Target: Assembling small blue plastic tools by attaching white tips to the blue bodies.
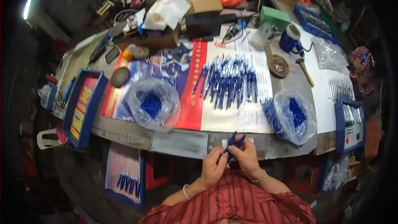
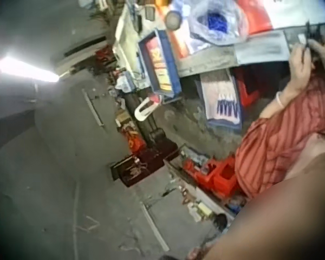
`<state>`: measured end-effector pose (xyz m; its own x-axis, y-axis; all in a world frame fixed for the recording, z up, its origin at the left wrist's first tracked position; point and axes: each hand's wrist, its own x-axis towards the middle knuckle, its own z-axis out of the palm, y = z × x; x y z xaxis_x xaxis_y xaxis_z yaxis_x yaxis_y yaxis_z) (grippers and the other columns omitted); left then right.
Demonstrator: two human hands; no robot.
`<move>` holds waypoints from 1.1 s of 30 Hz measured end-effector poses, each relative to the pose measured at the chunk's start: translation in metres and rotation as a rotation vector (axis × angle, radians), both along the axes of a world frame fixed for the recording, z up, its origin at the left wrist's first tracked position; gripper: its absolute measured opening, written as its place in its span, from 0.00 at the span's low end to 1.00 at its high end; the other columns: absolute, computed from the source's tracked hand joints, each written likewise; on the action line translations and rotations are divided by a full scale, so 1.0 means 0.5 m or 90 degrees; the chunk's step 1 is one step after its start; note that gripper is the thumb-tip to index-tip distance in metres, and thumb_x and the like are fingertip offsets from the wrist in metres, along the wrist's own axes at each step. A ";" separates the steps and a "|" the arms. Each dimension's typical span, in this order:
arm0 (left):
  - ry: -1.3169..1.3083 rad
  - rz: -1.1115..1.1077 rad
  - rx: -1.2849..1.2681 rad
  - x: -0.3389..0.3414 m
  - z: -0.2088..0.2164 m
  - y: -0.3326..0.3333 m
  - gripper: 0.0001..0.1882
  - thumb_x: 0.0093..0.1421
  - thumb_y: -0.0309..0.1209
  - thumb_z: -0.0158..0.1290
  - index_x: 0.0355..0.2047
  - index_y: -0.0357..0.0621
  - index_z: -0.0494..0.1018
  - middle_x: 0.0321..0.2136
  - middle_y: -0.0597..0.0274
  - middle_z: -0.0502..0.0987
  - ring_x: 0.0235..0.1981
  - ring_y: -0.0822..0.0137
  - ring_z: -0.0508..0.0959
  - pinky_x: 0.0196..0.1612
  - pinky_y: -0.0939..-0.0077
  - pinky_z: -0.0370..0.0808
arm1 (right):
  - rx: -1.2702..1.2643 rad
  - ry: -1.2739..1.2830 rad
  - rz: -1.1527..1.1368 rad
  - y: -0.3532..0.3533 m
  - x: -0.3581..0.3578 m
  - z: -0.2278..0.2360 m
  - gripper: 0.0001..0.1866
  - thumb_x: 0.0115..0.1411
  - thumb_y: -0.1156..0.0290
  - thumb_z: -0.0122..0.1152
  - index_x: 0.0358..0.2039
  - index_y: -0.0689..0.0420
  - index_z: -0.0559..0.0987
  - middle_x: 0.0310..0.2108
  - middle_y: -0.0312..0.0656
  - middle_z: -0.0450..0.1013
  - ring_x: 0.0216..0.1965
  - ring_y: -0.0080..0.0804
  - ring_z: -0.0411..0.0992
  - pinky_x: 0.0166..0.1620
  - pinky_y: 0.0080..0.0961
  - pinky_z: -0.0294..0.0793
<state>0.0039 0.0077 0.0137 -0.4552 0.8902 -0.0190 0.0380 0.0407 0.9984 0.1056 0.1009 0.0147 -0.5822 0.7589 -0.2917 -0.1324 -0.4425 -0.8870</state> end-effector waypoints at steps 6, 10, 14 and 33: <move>-0.015 -0.051 -0.036 0.018 0.006 -0.005 0.08 0.64 0.27 0.42 0.35 0.35 0.69 0.19 0.64 0.72 0.17 0.77 0.72 0.20 0.83 0.68 | -0.008 0.047 -0.024 -0.002 0.002 0.002 0.06 0.58 0.73 0.59 0.26 0.59 0.74 0.21 0.31 0.69 0.21 0.14 0.64 0.24 0.14 0.66; -0.065 -0.062 -0.043 0.035 0.018 -0.007 0.08 0.64 0.27 0.42 0.33 0.36 0.68 0.16 0.65 0.72 0.15 0.78 0.72 0.18 0.83 0.67 | 0.088 0.049 -0.075 -0.002 -0.001 -0.005 0.09 0.59 0.71 0.58 0.22 0.58 0.73 0.19 0.28 0.67 0.20 0.11 0.61 0.22 0.13 0.61; -0.036 -0.044 -0.063 0.036 0.011 -0.013 0.08 0.64 0.28 0.41 0.34 0.36 0.69 0.17 0.64 0.72 0.14 0.78 0.71 0.17 0.82 0.67 | 0.070 0.023 -0.059 -0.013 -0.001 -0.006 0.08 0.58 0.71 0.58 0.23 0.59 0.73 0.18 0.27 0.65 0.21 0.11 0.60 0.22 0.13 0.59; -0.047 0.010 -0.035 0.041 -0.002 -0.004 0.09 0.65 0.29 0.40 0.32 0.36 0.67 0.11 0.66 0.68 0.12 0.77 0.69 0.16 0.80 0.64 | 0.030 0.023 -0.112 -0.029 -0.023 -0.017 0.09 0.57 0.76 0.58 0.21 0.56 0.71 0.19 0.26 0.63 0.20 0.10 0.57 0.24 0.12 0.55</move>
